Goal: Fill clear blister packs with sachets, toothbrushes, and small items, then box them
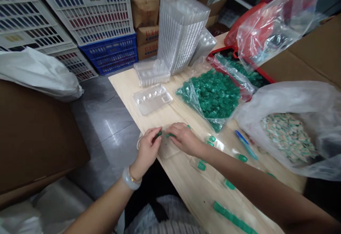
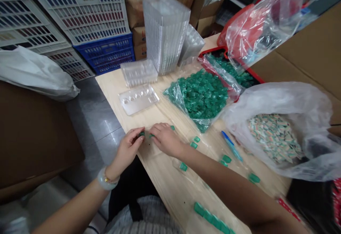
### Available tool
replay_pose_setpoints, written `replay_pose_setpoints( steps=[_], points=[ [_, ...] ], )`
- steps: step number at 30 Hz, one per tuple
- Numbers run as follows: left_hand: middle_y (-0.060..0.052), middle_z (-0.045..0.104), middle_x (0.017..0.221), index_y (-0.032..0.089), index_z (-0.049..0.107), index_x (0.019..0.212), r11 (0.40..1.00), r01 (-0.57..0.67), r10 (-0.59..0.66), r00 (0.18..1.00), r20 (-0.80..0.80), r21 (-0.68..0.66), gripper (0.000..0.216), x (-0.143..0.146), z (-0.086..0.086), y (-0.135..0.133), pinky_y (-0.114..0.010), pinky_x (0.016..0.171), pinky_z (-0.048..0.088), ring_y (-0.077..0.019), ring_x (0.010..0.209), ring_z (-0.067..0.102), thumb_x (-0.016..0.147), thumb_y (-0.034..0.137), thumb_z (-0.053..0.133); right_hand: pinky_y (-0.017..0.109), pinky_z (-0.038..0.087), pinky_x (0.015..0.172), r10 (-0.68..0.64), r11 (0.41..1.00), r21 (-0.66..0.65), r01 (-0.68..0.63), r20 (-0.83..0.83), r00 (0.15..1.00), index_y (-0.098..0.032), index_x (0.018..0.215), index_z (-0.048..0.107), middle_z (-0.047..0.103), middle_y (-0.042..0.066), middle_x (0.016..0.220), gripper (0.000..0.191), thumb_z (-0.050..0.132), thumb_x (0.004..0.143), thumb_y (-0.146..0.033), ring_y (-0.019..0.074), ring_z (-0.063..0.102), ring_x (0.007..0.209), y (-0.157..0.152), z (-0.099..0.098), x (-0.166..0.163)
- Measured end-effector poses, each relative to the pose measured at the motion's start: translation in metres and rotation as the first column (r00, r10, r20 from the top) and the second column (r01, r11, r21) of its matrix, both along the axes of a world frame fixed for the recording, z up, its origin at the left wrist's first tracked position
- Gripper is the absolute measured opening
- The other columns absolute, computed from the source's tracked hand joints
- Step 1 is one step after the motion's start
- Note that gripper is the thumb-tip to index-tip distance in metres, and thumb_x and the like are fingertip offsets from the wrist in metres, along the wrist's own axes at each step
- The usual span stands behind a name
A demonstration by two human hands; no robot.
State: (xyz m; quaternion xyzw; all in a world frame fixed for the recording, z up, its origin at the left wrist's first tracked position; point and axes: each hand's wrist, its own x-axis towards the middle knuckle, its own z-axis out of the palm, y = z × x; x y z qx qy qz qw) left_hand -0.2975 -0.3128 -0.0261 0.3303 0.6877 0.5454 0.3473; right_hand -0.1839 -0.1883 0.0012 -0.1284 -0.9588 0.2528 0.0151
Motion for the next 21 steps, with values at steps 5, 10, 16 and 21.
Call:
replay_pose_setpoints(
  steps=[5,10,16,21],
  points=[
    [-0.007,0.058,0.101,0.019,0.061,0.101,1.000,-0.002,0.001,0.998,0.068,0.013,0.027,-0.004,-0.001,0.003,-0.031,0.087,0.040,-0.0173,0.095,0.053,0.076,0.022,0.051,0.033,0.036,0.078,0.055,0.988,0.141,-0.058,0.024,0.998,-0.018,0.091,0.059,0.058,0.006,0.088,0.015,0.048,0.081,-0.017,0.0185,0.047,0.088,-0.006,-0.005,0.006],
    [-0.006,0.061,0.096,0.017,0.059,0.102,0.999,-0.035,0.039,0.980,0.193,-0.022,0.029,-0.002,-0.002,0.006,-0.031,0.081,0.044,-0.0159,0.086,0.057,0.074,0.022,0.053,0.037,0.033,0.082,0.114,0.970,0.217,-0.113,0.010,0.993,-0.020,0.095,0.059,0.060,0.006,0.093,0.020,0.044,0.082,-0.015,0.0202,0.046,0.093,-0.008,-0.007,0.011],
    [-0.005,0.066,0.087,0.013,0.062,0.092,1.000,0.009,-0.014,0.927,0.375,0.013,0.027,-0.002,0.005,0.005,-0.030,0.074,0.048,-0.0148,0.075,0.060,0.069,0.026,0.060,0.032,0.041,0.075,-0.237,0.959,-0.197,0.204,-0.162,0.958,-0.017,0.095,0.055,0.061,0.006,0.089,0.017,0.050,0.080,-0.023,0.0169,0.053,0.084,-0.016,0.002,0.003],
    [-0.006,0.067,0.087,0.014,0.063,0.093,0.999,0.052,-0.053,0.955,0.291,0.010,0.027,0.001,0.004,0.005,-0.030,0.073,0.049,-0.0149,0.073,0.061,0.070,0.026,0.057,0.024,0.043,0.060,-0.425,0.784,-0.518,0.342,-0.045,0.904,-0.017,0.075,0.054,0.058,-0.001,0.067,0.005,0.051,0.072,-0.014,0.0110,0.054,0.063,-0.020,0.005,-0.005]
  ],
)
